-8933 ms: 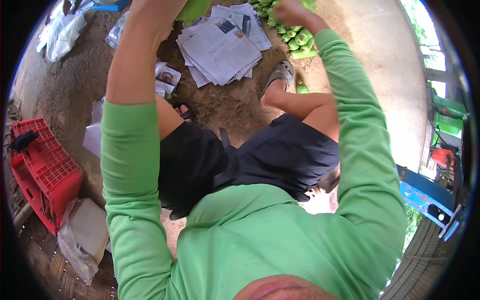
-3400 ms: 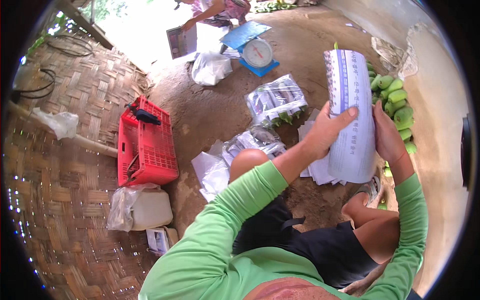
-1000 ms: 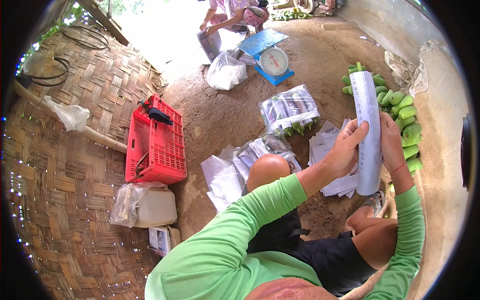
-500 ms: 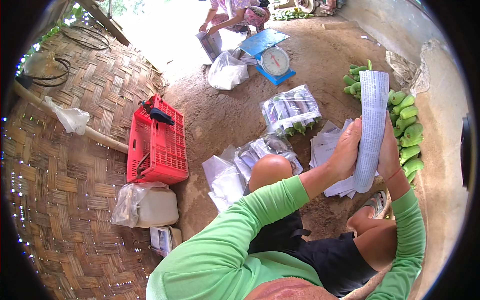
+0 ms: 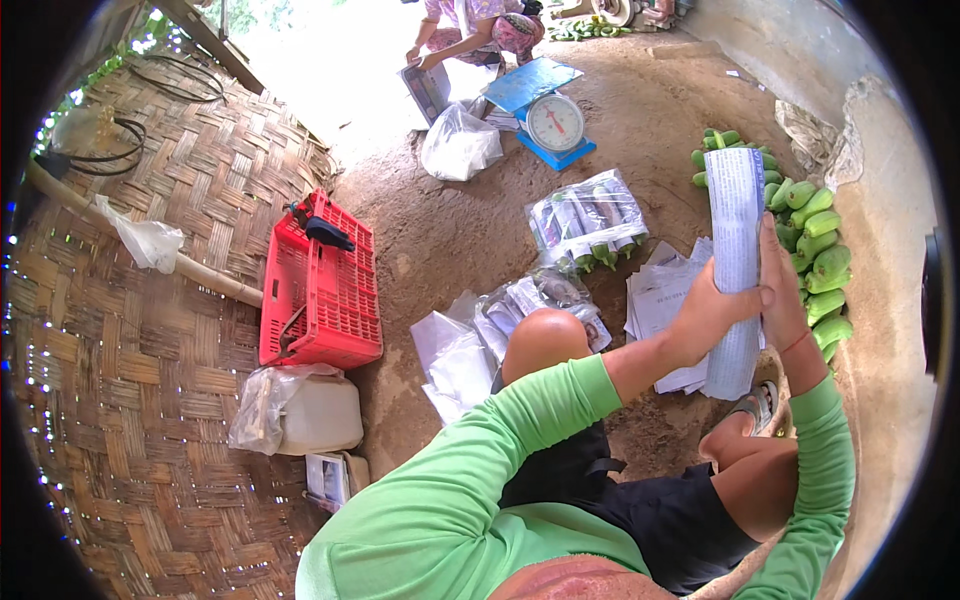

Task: The person sits on the ground and repeatedly wraps individual green vegetables in newspaper, then places them into clear plastic bags. The person handles the vegetables and newspapers by hand, arranging the wrapped items into a pile.

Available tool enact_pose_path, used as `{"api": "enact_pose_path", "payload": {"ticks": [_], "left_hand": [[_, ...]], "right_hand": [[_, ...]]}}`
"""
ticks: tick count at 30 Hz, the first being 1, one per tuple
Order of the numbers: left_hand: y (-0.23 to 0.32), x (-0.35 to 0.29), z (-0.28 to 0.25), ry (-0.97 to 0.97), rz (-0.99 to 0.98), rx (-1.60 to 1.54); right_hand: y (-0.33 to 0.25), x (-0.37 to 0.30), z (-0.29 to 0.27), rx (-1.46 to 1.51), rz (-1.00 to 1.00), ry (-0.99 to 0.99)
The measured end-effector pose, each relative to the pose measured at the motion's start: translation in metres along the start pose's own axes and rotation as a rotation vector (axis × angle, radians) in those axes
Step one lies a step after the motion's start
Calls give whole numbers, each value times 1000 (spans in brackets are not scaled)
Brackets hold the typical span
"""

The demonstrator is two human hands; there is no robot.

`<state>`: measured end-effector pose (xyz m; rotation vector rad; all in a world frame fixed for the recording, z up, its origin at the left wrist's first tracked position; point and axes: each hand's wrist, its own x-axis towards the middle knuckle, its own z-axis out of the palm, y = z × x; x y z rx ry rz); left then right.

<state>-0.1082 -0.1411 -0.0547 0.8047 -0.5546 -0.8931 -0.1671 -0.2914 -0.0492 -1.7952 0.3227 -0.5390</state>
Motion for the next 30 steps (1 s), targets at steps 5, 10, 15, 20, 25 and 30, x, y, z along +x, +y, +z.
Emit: {"api": "enact_pose_path", "payload": {"ticks": [5, 10, 15, 20, 25, 30], "left_hand": [[35, 8, -30, -139, -300, 96], [44, 5, -44, -354, -332, 393], [7, -10, -54, -530, -435, 606], [2, -13, -59, -713, -487, 800], [17, -13, -48, -729, -373, 1159], [-5, -14, -49, -639, -144, 1589]], "right_hand": [[-41, 0, -23, -626, -278, 167], [-67, -42, 2, -1446, -764, -138], [-45, -70, 14, -1408, -846, -322], [-40, -87, 2, -1268, -506, -615], [-33, -79, -10, -895, -41, -698], [7, -63, -27, -733, 241, -760]]}}
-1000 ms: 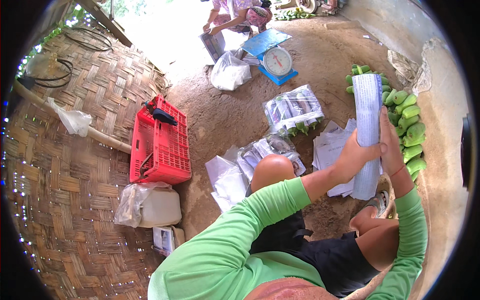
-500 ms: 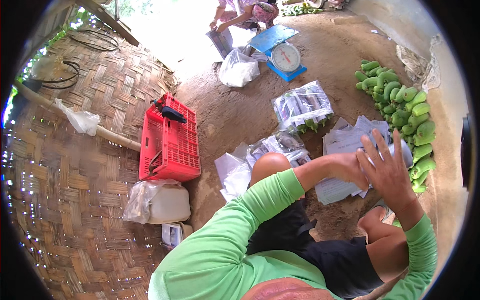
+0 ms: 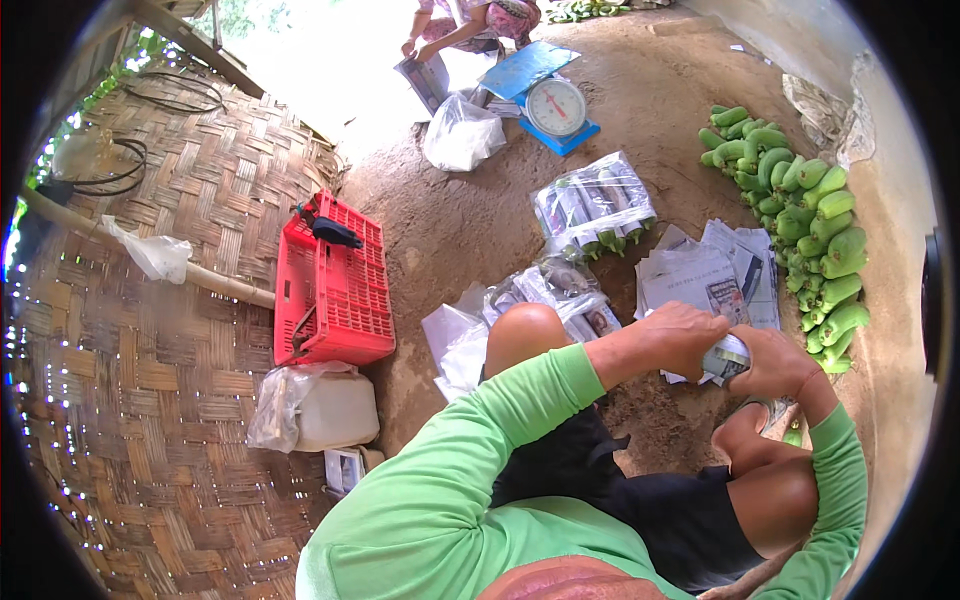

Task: The person sits on the ground and repeatedly wraps individual green vegetables in newspaper, then places them into clear plastic bags. The person handles the vegetables and newspapers by hand, arranging the wrapped items into a pile.

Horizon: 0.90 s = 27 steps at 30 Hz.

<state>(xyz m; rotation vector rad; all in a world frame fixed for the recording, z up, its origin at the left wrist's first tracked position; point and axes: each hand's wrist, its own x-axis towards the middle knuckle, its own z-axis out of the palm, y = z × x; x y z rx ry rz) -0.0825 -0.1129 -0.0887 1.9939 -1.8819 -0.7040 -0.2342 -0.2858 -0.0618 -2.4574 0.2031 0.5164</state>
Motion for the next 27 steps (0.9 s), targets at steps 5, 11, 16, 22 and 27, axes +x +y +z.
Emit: {"api": "enact_pose_path", "payload": {"ticks": [5, 11, 16, 22, 27], "left_hand": [[-1, -1, -28, -159, -71, 25], [-16, -16, -42, -126, -57, 9], [-20, -21, -37, -173, -86, -30], [-17, -25, -37, -91, 0, -44], [-13, -30, -43, -99, -52, -5]], "right_hand": [[-10, 5, -8, 215, 3, -41], [-15, 14, -9, 186, -98, -19], [-14, 18, -6, 138, -59, -75], [-9, 15, -9, 251, -77, -100], [-12, 18, -10, 318, -96, -80]]}}
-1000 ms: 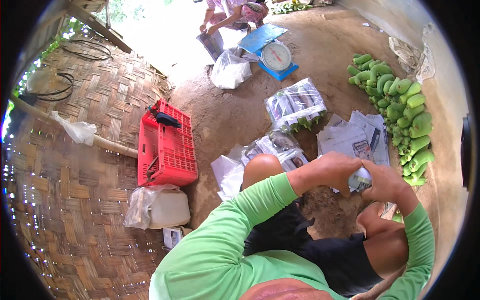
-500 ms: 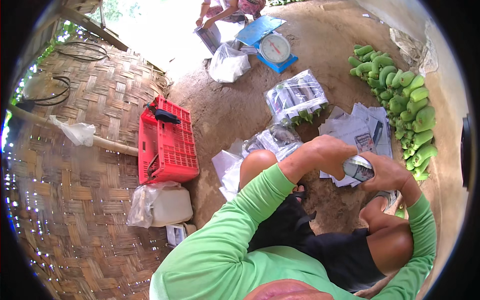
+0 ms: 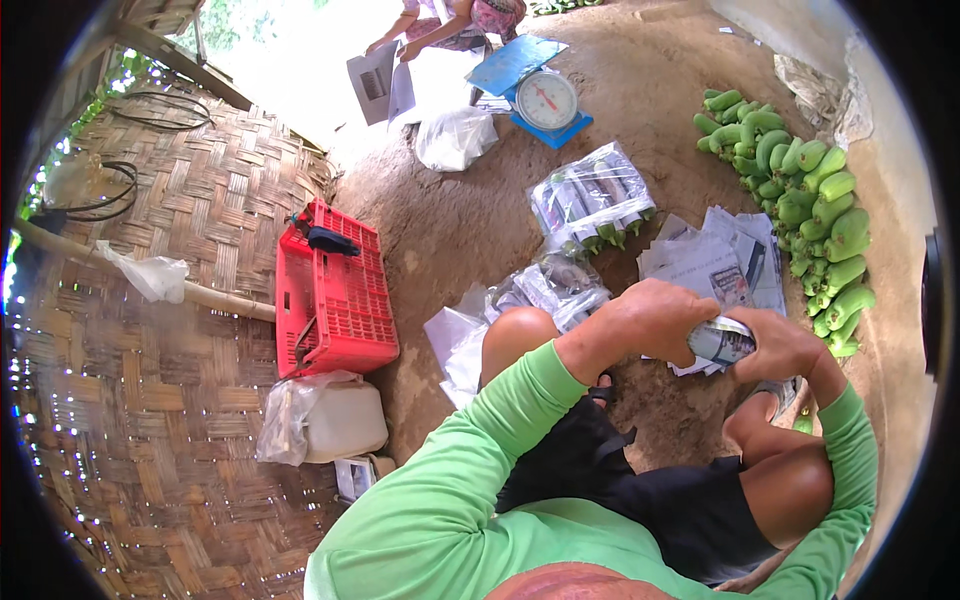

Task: The person sits on the ground and repeatedly wraps individual green vegetables in newspaper, then places them into clear plastic bags. The person handles the vegetables and newspapers by hand, arranging the wrapped items into a pile.

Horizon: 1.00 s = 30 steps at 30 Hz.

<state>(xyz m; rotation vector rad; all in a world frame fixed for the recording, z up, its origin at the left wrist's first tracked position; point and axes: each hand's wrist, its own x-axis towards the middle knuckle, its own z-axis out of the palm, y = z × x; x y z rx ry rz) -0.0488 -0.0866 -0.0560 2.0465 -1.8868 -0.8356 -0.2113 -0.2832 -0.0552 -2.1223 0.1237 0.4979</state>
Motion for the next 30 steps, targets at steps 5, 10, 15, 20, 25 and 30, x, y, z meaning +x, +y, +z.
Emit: {"api": "enact_pose_path", "payload": {"ticks": [5, 10, 15, 20, 25, 30], "left_hand": [[1, -2, -7, 38, -1, 34], [-3, -1, -4, 49, 19, 30], [-3, -4, -3, 62, 25, 48], [-2, -7, -10, 21, -3, 33], [0, -9, -15, 7, -20, 10], [-3, -10, -16, 7, 1, -4]], "right_hand": [[-7, 1, -5, 15, 4, 8], [-9, 1, -5, -7, 9, 1], [-16, -1, -4, -7, 39, 1], [-18, 0, -4, -12, 13, 6], [-13, 1, -2, -21, -7, 10], [-13, 1, 0, -19, -27, 20]]}}
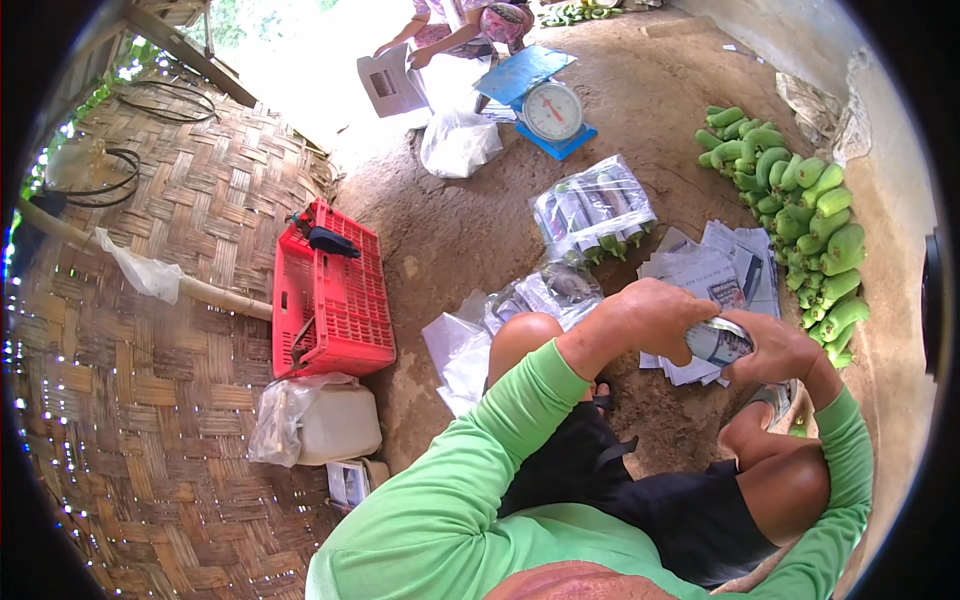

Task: The person sits on the ground and repeatedly wraps individual green vegetables in newspaper, then places them into clear plastic bags. The person handles the vegetables and newspapers by hand, arranging the wrapped items into a pile.

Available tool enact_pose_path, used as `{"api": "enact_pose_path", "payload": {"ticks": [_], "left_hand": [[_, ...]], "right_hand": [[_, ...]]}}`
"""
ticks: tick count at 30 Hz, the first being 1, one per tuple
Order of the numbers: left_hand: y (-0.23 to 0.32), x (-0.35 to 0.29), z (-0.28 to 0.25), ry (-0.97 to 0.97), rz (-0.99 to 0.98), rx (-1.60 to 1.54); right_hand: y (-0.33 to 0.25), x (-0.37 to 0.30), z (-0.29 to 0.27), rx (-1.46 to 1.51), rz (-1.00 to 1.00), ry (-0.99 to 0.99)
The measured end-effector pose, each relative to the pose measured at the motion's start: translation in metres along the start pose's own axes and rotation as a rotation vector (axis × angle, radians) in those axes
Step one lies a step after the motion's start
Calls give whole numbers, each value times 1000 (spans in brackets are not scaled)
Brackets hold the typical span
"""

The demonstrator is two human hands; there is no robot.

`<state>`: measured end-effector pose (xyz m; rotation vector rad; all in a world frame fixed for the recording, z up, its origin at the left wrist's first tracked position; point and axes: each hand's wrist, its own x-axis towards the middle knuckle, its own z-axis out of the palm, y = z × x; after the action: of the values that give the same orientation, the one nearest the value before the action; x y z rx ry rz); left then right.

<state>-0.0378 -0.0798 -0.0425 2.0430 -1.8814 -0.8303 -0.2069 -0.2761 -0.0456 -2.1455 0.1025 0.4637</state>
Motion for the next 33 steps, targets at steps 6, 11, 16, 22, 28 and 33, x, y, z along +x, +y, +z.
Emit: {"api": "enact_pose_path", "payload": {"ticks": [6, 11, 16, 22, 28, 33], "left_hand": [[-1, 0, -4, -22, -4, 6], [-3, 2, -3, -22, 42, -15], [1, 10, 15, 136, 130, 15], [-1, 28, 34, 230, 222, 88], [-7, 21, 17, 210, 195, 53], [-5, 5, 0, 49, 69, 54]], "right_hand": [[-4, -1, -1, 56, 0, 8], [0, -3, -1, -6, -36, 27], [0, -8, -3, 46, 42, -18], [9, -9, -3, 168, 11, -28], [5, -8, -9, 113, -46, 9], [-10, -15, -6, 22, -89, 17]]}}
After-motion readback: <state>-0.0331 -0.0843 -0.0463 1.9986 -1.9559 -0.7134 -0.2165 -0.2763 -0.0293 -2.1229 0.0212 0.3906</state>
